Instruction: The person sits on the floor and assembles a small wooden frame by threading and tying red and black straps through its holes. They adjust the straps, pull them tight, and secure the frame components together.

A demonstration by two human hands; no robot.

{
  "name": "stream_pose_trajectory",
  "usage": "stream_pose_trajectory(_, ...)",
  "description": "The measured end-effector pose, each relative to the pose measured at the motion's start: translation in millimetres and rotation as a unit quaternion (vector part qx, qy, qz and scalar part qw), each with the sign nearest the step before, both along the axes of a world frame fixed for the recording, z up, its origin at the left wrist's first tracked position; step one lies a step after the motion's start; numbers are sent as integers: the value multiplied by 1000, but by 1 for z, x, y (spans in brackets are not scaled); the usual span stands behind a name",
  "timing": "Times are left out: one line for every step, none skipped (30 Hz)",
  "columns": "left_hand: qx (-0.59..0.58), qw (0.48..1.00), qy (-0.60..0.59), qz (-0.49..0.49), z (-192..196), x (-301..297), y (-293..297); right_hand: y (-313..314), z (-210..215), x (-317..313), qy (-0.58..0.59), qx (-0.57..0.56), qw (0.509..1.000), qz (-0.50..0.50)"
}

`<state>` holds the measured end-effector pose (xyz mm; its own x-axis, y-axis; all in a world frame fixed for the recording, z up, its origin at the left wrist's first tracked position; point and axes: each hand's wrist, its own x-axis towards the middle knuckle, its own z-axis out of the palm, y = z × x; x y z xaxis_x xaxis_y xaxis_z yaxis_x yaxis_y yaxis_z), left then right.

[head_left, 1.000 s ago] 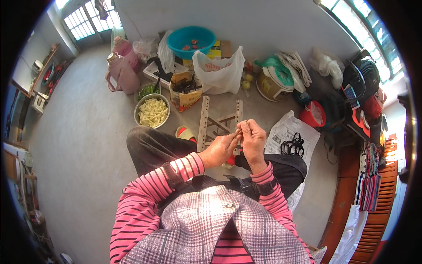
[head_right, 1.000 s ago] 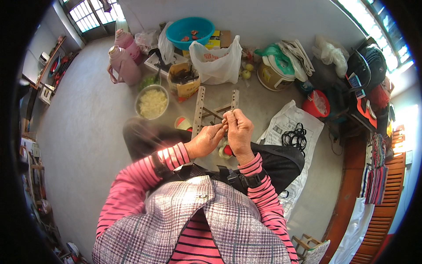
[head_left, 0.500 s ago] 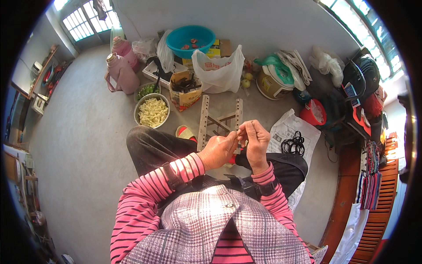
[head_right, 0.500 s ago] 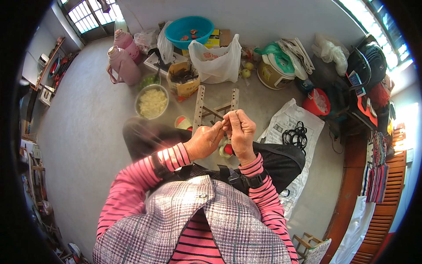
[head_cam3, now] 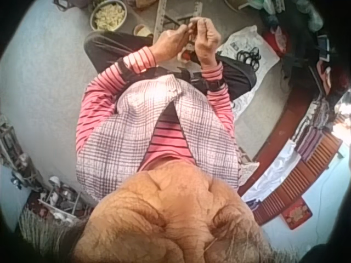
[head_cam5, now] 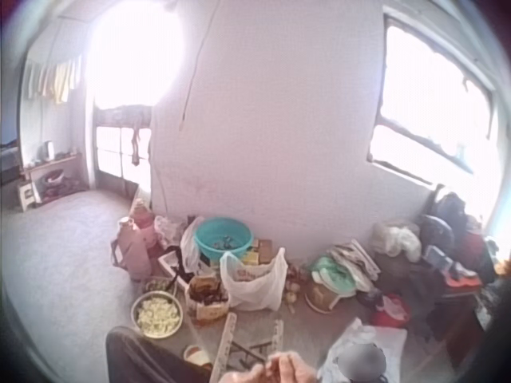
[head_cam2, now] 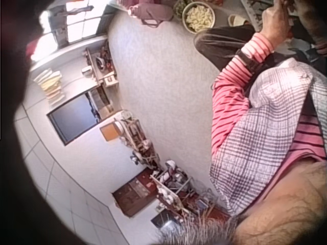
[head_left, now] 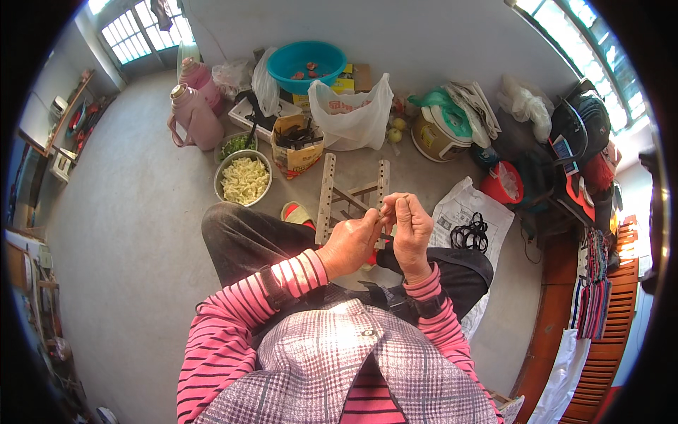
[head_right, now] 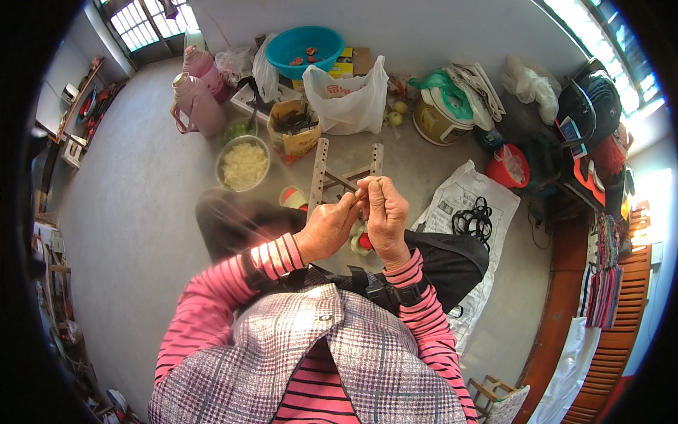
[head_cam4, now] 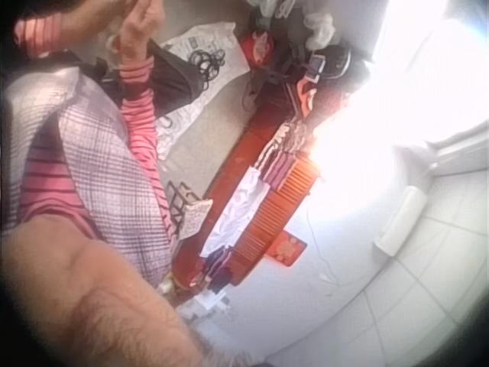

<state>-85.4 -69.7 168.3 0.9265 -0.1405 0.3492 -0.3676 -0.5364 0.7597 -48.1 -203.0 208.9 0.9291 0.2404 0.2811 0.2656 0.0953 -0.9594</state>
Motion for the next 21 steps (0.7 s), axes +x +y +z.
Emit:
stream_pose_trajectory(-12,1000,-4,2,1,0,-1,1,0,-1,-2,-5,1000,-8)
stream_pose_trajectory(-24,1000,-12,5,1,0,-2,2,0,-1,-5,-10,1000,-17)
stream_pose_trajectory(-35,999,-19,9,2,0,-3,3,0,-1,3,-4,1000,-25)
stream_pose_trajectory(-47,999,-20,7,2,1,-4,4,0,-2,11,3,999,-32)
stream_pose_trajectory(-59,998,-20,6,2,1,-4,5,0,-3,20,9,999,-40)
stream_pose_trajectory(-72,997,-15,5,2,1,-5,6,0,-3,16,15,999,-42)
stream_pose_trajectory(-80,997,-15,8,3,1,-5,6,0,-4,12,21,999,-44)
stream_pose_trajectory(-88,996,-10,10,3,1,-6,6,0,-4,8,27,999,-46)
stream_pose_trajectory(-97,995,-5,12,3,0,-6,6,1,-4,7,22,999,-44)
stream_pose_trajectory(-91,996,3,5,3,0,-5,6,2,-4,7,17,999,-42)
stream_pose_trajectory(-87,996,12,-3,3,0,-5,5,3,-3,7,12,999,-40)
stream_pose_trajectory(-82,996,22,-7,4,0,-4,5,3,-3,4,13,999,-32)
stream_pose_trajectory(-91,995,19,-18,4,0,-4,4,4,-3,1,14,1000,-24)
stream_pose_trajectory(-101,994,16,-25,5,0,-4,3,4,-2,2,17,1000,-14)
stream_pose_trajectory(-110,993,13,-32,5,0,-3,2,4,-2,8,14,1000,-13)
stream_pose_trajectory(-111,992,33,-46,6,0,-2,1,4,-2,19,12,1000,-11)
stream_pose_trajectory(-112,990,54,-60,6,0,-1,0,4,-2,30,11,999,-9)
stream_pose_trajectory(-113,988,81,-71,7,1,0,-1,3,-2,28,9,1000,-8)
stream_pose_trajectory(-106,990,67,-68,7,1,1,-1,2,-1,25,7,1000,-7)
stream_pose_trajectory(-98,991,61,-64,8,0,1,-1,1,0,20,11,1000,-4)
stream_pose_trajectory(-91,992,56,-61,8,0,1,-1,0,0,4,-4,1000,-10)
